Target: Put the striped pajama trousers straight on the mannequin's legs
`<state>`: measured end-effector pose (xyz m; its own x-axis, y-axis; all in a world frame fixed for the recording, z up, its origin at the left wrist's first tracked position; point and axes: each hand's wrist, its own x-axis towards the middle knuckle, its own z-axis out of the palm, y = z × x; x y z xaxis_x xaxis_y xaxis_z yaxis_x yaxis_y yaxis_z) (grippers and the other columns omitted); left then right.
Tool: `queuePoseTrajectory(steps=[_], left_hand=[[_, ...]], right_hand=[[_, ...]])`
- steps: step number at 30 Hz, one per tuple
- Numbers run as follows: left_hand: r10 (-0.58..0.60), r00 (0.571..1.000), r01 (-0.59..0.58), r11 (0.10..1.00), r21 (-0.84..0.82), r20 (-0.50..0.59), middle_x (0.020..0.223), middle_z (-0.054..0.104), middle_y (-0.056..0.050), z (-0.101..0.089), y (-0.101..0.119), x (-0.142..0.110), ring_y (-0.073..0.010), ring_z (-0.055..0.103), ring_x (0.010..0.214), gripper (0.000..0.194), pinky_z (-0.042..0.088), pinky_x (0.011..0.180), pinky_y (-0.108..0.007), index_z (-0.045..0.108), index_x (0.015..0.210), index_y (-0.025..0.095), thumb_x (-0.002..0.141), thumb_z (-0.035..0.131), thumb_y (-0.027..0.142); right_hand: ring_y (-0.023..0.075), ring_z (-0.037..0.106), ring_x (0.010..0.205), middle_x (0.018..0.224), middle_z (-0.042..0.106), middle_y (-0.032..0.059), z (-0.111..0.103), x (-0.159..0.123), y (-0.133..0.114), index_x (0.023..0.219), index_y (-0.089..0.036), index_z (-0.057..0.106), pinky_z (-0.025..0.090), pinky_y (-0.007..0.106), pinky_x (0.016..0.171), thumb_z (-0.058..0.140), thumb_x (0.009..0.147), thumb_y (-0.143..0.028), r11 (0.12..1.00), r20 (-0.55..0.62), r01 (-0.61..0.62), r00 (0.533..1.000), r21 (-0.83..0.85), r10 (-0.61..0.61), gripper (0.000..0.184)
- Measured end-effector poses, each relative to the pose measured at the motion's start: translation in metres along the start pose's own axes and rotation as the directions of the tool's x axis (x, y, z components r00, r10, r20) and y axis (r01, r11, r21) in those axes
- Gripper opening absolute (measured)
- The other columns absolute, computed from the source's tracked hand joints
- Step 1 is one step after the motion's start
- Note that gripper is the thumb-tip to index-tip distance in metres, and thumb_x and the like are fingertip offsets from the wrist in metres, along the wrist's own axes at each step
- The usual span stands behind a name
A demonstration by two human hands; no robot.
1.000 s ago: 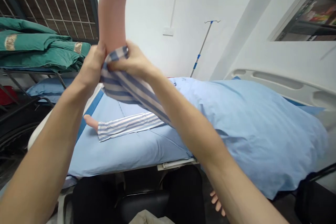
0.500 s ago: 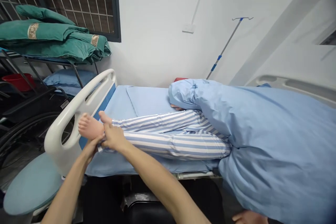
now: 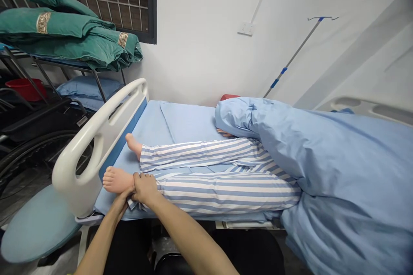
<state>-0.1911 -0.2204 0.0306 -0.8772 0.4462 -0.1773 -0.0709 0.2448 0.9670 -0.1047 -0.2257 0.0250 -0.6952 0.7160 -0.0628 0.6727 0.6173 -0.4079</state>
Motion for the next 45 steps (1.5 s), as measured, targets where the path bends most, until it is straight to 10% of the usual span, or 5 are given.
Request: queuePoseTrajectory(steps=[4,10,15,29,45], left_hand=[[0.173,0.902,-0.124,0.981,0.148,-0.395,0.063,0.05,-0.005,-0.001,0.024,-0.003,-0.024,0.052,0.071,0.032,0.037,0.063,-0.04,0.045,0.077,0.021,0.085,0.02,0.038],[0.056,0.966,-0.055,0.998,-0.011,0.253,0.071,0.063,-0.005,-0.027,0.079,-0.034,-0.0288,0.061,0.08,0.031,0.045,0.06,-0.038,0.058,0.082,0.023,0.069,0.05,0.049],[0.314,0.706,-0.169,0.945,-0.28,0.634,0.082,0.069,-0.004,-0.052,0.148,-0.075,-0.0284,0.062,0.089,0.047,0.05,0.071,-0.033,0.063,0.097,0.015,0.058,0.069,0.041],[0.884,0.229,-0.843,0.389,-0.371,0.408,0.088,0.061,0.001,0.03,0.396,-0.26,-0.0166,0.058,0.083,0.052,0.044,0.071,-0.029,0.059,0.098,0.021,0.063,0.062,0.059],[0.635,0.547,-0.476,0.772,-0.42,0.546,0.103,0.066,-0.005,-0.016,0.233,-0.094,-0.0233,0.06,0.093,0.055,0.048,0.08,-0.032,0.06,0.108,0.015,0.062,0.068,0.044]], right_hand=[[0.0326,0.059,0.094,0.104,0.062,0.0139,-0.019,-0.004,-0.005,0.108,-0.016,0.047,0.045,0.042,0.078,0.072,0.055,-0.036,0.999,-0.012,0.028,1.0,-0.026,-0.028,0.062],[0.0274,0.062,0.088,0.102,0.063,0.0098,-0.1,-0.009,-0.015,0.113,-0.019,0.043,0.048,0.036,0.069,0.065,0.06,-0.048,0.994,-0.124,0.103,0.986,-0.044,-0.108,0.064],[0.0253,0.062,0.086,0.096,0.065,0.0059,-0.206,-0.029,-0.02,0.111,-0.02,0.044,0.048,0.032,0.065,0.065,0.06,-0.042,0.985,-0.281,0.161,0.95,0.06,-0.138,0.059],[0.0131,0.06,0.09,0.081,0.063,-0.0017,-0.48,-0.179,0.04,0.072,-0.008,0.06,0.048,0.025,0.071,0.048,0.069,-0.038,0.773,-0.726,0.569,0.653,0.281,-0.217,0.033],[0.0239,0.06,0.089,0.099,0.062,0.0028,-0.293,-0.05,-0.012,0.114,-0.02,0.042,0.048,0.034,0.071,0.061,0.063,-0.042,0.957,-0.53,0.26,0.834,0.131,-0.154,0.059]])
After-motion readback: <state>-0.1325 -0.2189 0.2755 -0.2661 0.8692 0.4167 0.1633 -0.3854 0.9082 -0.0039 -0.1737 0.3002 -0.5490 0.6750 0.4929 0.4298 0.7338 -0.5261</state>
